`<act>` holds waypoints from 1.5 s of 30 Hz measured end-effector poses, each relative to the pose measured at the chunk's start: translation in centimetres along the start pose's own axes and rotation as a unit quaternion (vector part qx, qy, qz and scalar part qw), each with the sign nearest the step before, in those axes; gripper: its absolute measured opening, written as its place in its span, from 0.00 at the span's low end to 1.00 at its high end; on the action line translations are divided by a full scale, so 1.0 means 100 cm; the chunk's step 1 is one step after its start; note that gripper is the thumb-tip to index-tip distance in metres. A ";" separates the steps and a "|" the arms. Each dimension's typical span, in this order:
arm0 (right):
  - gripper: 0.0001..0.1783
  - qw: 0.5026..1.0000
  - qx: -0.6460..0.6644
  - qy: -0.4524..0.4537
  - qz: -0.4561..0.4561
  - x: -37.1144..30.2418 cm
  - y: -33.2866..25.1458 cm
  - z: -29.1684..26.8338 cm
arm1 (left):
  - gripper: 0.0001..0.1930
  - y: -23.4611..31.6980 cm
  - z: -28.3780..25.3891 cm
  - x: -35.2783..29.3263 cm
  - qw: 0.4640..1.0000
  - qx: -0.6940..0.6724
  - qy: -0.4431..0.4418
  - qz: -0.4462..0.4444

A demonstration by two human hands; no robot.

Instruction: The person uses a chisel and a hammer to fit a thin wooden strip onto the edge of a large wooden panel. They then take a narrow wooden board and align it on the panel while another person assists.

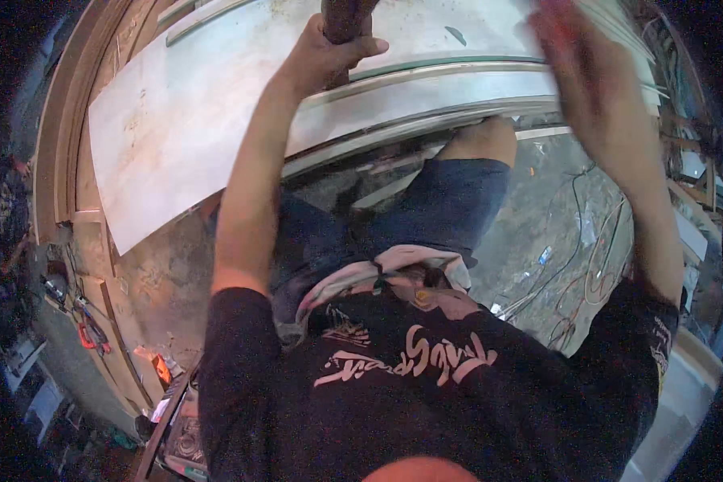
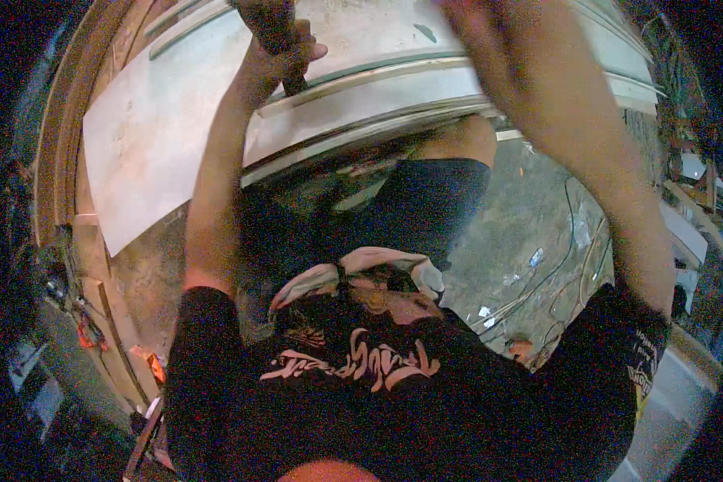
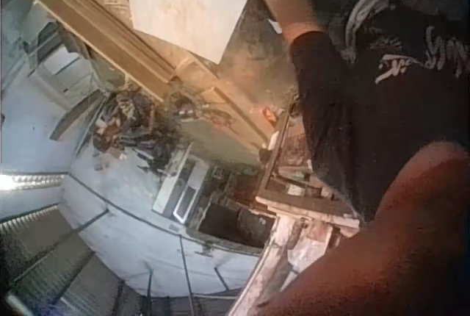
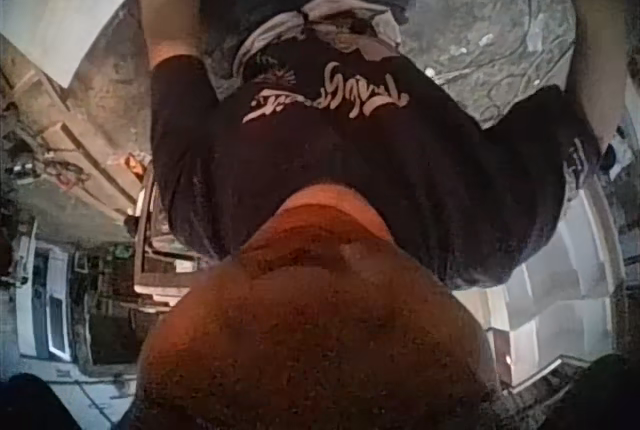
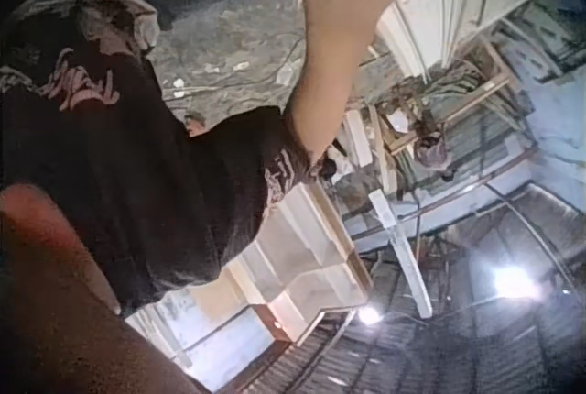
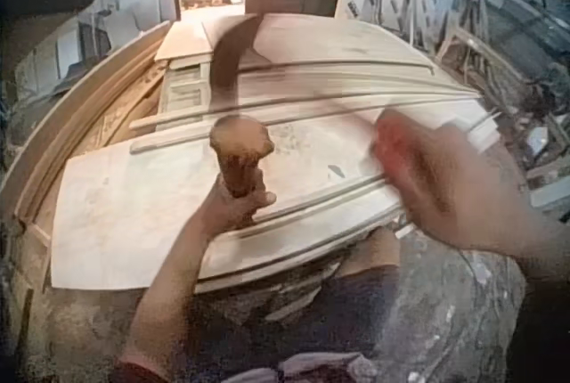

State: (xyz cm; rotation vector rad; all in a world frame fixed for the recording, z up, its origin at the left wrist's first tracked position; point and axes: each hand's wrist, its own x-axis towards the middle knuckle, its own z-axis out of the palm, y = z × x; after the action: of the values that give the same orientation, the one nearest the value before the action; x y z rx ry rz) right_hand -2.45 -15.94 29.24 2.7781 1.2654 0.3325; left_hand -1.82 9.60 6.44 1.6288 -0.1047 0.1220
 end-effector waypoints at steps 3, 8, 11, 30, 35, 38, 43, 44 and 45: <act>0.13 0.976 0.169 0.090 0.100 0.009 -0.013 0.003 | 0.16 0.007 -0.007 0.000 1.000 -0.002 -0.026 0.006; 0.17 0.990 0.012 0.098 0.097 -0.020 0.112 0.003 | 0.19 -0.003 0.006 0.017 0.997 0.035 -0.048 0.040; 0.11 0.982 0.176 0.047 0.041 -0.009 0.028 0.030 | 0.19 -0.005 -0.004 0.000 0.997 0.068 -0.014 -0.041; 0.27 0.859 0.469 -0.125 0.163 0.056 0.059 0.152 | 0.16 -0.044 -0.008 -0.047 0.973 0.230 0.006 0.007; 0.28 0.907 0.336 -0.227 0.117 0.098 0.065 0.188 | 0.20 -0.043 0.002 -0.062 0.935 0.345 0.046 0.062; 0.26 0.926 0.272 -0.243 0.098 0.117 0.065 0.202 | 0.18 -0.049 -0.006 -0.056 0.925 0.354 0.084 0.108; 0.29 0.970 0.235 0.023 -0.058 0.105 0.035 0.229 | 0.17 -0.061 -0.015 -0.057 0.916 0.371 0.053 0.141; 0.34 0.902 0.352 0.200 -0.148 0.099 0.026 0.228 | 0.17 -0.061 -0.013 -0.055 0.916 0.371 0.055 0.139; 0.37 0.813 0.514 0.246 -0.119 0.098 -0.017 0.221 | 0.16 -0.059 -0.011 -0.053 0.922 0.353 0.063 0.146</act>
State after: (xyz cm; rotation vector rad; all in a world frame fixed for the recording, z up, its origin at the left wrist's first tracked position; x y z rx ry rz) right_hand 7.54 -6.92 9.07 3.3799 2.5251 0.4739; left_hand -6.26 10.98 -0.04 2.3130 -0.2229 0.5464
